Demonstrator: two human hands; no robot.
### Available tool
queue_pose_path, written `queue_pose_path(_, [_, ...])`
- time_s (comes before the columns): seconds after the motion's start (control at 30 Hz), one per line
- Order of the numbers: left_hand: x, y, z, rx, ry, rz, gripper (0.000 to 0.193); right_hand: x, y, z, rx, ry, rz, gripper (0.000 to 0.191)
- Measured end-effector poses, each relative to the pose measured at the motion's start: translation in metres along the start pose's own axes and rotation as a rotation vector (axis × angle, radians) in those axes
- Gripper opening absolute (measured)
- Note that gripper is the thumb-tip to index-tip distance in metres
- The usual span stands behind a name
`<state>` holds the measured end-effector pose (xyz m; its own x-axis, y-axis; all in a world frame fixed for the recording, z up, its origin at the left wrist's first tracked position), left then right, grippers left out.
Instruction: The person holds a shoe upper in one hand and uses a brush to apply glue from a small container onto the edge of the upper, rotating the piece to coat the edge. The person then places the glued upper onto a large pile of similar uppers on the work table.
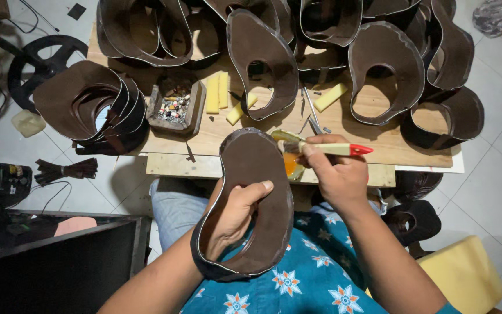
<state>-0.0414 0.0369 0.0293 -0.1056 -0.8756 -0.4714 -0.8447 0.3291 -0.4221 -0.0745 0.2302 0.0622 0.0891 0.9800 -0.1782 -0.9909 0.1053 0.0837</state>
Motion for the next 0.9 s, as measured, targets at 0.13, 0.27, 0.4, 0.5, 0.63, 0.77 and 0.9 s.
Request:
queue_pose_path(0.13, [0.005,0.004,0.014,0.057,-0.034,0.034,0.021,-0.002,-0.009,0.006,0.049,-0.157,0.072,0.015])
queue_pose_path(0.27, [0.011,0.006,0.026,0.144,-0.033,0.051,0.024,-0.002,-0.011,0.009,0.053,-0.119,0.075,0.015])
queue_pose_path(0.4, [0.014,0.01,0.025,0.061,-0.044,0.032,0.022,-0.009,-0.012,0.015,0.123,-0.279,0.147,0.011])
queue_pose_path(0.5, [0.017,0.008,0.027,0.099,-0.081,0.025,0.024,-0.012,-0.02,0.022,0.135,-0.229,0.281,0.007])
queue_pose_path(0.63, [0.015,0.006,0.03,0.121,-0.082,0.068,0.024,-0.008,-0.017,0.021,0.111,-0.253,0.255,0.01])
queue_pose_path(0.77, [0.011,0.007,0.031,0.152,-0.067,0.08,0.024,-0.011,-0.003,0.022,0.157,-0.118,0.251,0.016])
queue_pose_path(0.9, [0.008,0.002,0.029,0.207,-0.042,0.094,0.026,-0.017,0.007,0.017,0.119,-0.013,0.26,0.019])
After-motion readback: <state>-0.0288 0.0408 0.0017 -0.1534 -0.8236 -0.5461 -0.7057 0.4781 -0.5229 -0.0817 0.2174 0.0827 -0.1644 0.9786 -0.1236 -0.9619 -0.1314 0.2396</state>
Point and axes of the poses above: each hand's wrist, its own y-axis towards the middle knuckle, its own x-axis out of the back of the hand, z = x × y, the point moved 6 cm from there along y, towards the middle knuckle, and after that the axes turned 15 degrees about y, right-handed, at the moved point
